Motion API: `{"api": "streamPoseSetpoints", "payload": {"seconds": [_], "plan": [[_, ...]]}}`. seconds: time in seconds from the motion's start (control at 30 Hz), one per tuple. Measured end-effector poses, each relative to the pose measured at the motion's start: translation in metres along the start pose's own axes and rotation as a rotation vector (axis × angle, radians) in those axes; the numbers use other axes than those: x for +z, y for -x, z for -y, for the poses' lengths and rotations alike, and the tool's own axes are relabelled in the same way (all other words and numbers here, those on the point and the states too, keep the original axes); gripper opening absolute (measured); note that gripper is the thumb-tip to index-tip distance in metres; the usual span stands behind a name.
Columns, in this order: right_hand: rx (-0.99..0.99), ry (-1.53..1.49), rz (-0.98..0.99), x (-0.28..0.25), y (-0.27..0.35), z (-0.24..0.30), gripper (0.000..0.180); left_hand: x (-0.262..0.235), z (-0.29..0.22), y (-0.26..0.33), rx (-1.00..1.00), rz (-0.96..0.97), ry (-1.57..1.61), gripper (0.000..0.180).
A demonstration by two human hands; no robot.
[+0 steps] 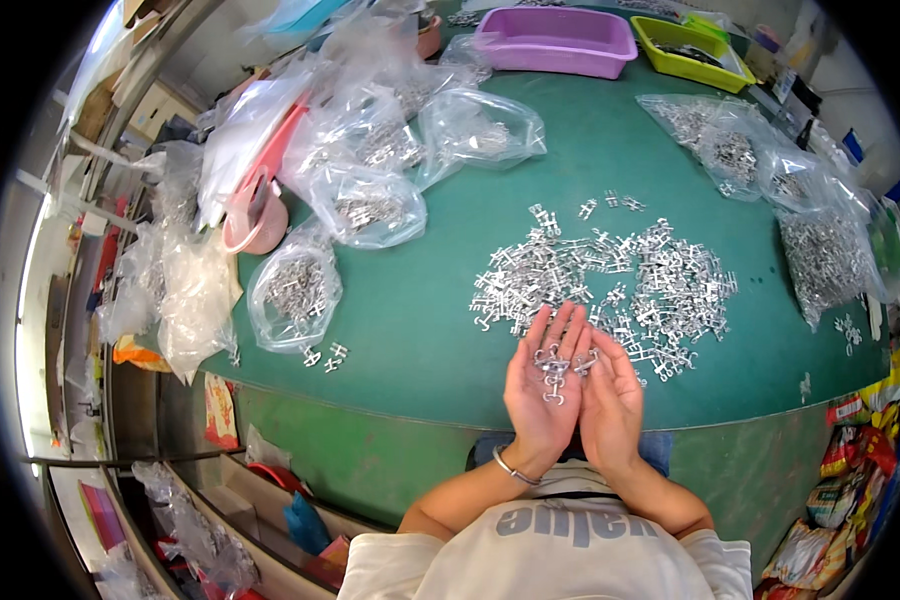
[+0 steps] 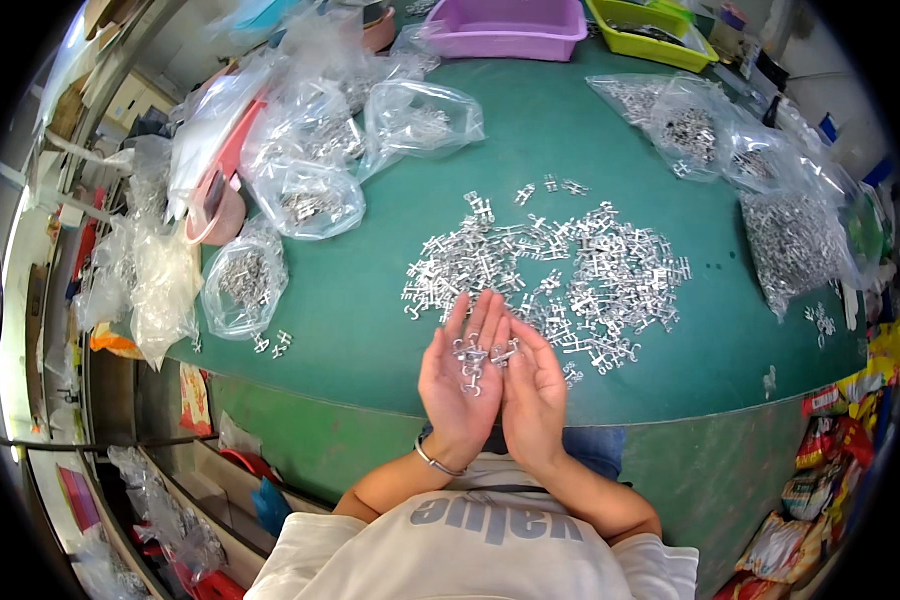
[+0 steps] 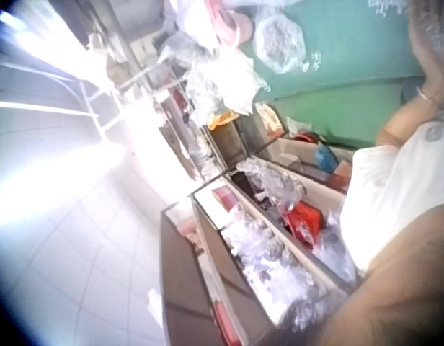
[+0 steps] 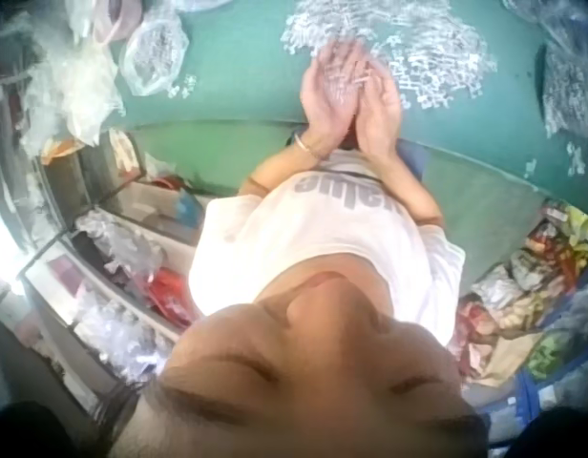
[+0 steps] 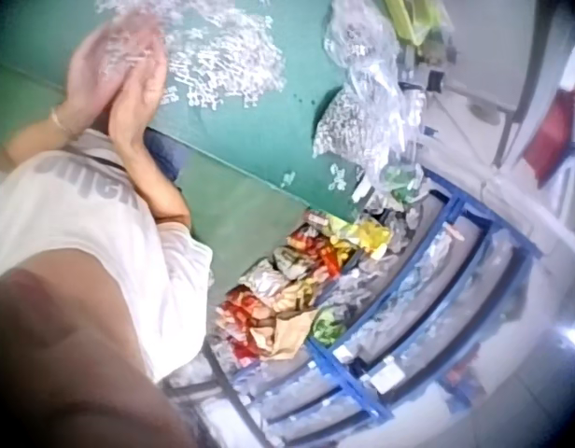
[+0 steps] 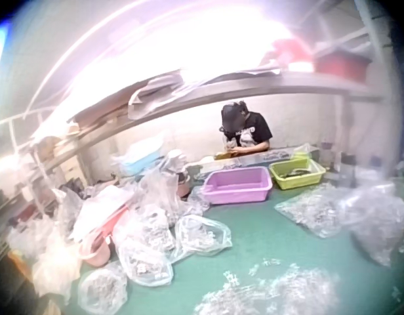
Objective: The person sorts and organizes small silver metal components on a green work table, picking them up from a pile and placing them into different plastic bags and containers.
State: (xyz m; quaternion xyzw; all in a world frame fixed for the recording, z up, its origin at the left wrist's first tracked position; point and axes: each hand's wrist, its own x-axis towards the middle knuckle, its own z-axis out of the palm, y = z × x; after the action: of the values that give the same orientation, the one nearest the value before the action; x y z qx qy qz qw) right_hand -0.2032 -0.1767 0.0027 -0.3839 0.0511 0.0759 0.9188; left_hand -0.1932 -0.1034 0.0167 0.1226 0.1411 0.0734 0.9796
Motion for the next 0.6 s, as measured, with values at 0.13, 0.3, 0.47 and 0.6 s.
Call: {"api": "streamPoseSetpoints", "payload": {"seconds": [0.13, 0.3, 0.47, 0.6], "plan": [[-0.015, -0.115, -0.045, -0.009, 0.0, -0.005, 0.019, -0.005, -0.002, 0.001, -0.002, -0.025, -0.021, 0.043], [0.002, -0.22, -0.13, -0.017, -0.013, 0.014, 0.013, -0.017, -0.001, -0.007, -0.02, -0.093, 0.012, 0.037], [0.137, 0.143, 0.169, -0.03, -0.018, 0.038, 0.019, -0.048, -0.012, -0.021, -0.282, 0.296, 0.12, 0.031], [-0.298, 1.155, 0.332, -0.021, -0.01, 0.058, 0.056, 0.004, 0.007, -0.01, -0.31, -0.052, -0.31, 0.039]]}}
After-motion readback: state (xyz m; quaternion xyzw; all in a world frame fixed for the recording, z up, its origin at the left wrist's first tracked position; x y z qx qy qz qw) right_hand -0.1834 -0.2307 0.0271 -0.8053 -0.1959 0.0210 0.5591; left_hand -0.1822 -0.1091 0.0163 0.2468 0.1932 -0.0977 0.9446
